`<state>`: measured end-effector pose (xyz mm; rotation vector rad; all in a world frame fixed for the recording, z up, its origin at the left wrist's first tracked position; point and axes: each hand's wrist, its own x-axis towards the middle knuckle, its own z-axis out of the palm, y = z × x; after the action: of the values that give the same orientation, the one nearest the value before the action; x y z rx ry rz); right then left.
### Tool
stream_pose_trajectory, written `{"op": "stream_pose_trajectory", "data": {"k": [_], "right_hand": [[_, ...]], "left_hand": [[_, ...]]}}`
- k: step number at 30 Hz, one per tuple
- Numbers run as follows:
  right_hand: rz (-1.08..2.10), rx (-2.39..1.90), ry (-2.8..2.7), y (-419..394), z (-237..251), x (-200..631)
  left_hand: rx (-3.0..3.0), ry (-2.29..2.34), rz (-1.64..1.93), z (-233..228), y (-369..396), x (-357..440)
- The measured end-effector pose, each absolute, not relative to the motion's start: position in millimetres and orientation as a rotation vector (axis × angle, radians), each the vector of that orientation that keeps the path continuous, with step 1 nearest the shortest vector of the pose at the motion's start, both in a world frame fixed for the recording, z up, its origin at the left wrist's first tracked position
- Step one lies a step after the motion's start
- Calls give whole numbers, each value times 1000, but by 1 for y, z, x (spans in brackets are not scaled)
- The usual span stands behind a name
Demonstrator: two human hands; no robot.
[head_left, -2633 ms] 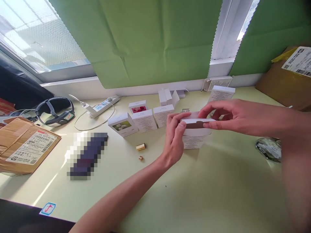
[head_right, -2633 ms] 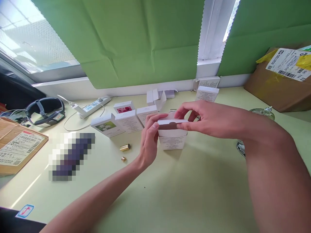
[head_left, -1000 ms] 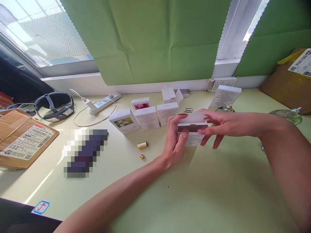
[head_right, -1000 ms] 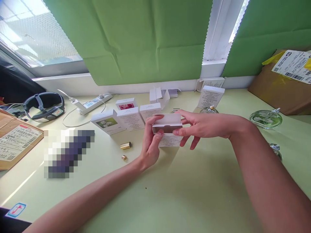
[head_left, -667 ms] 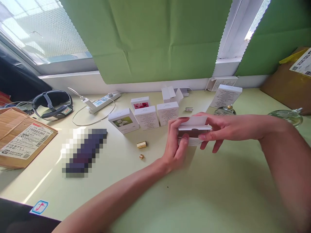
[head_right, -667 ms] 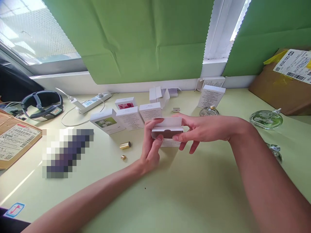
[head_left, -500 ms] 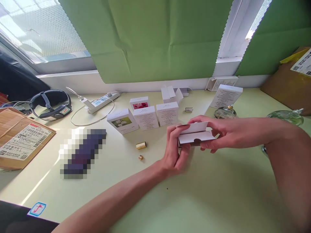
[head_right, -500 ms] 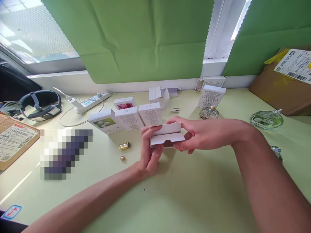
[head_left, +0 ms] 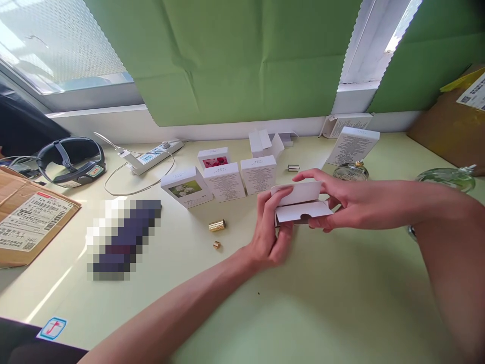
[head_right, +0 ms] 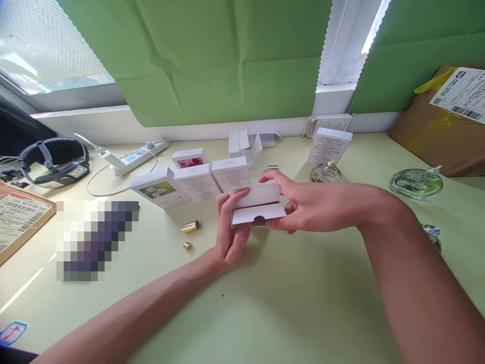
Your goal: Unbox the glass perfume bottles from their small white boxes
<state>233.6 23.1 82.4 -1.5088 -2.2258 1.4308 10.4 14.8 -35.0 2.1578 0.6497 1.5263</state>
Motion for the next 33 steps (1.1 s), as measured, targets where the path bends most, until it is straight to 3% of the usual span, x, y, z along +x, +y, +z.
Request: {"op": "stream_pose_trajectory", "data": {"k": [10,21,33], "right_hand": [[1588,-1510,-2029,25,83,227],[1089,-1647,-2069,25,98,218],[1124,-1572,-2025,32,89,213]], "left_hand": [[2023,656,1309,-20,25,7],[1701,835,1125,26,35,7],[1675,774,1052,18,41,6]]}}
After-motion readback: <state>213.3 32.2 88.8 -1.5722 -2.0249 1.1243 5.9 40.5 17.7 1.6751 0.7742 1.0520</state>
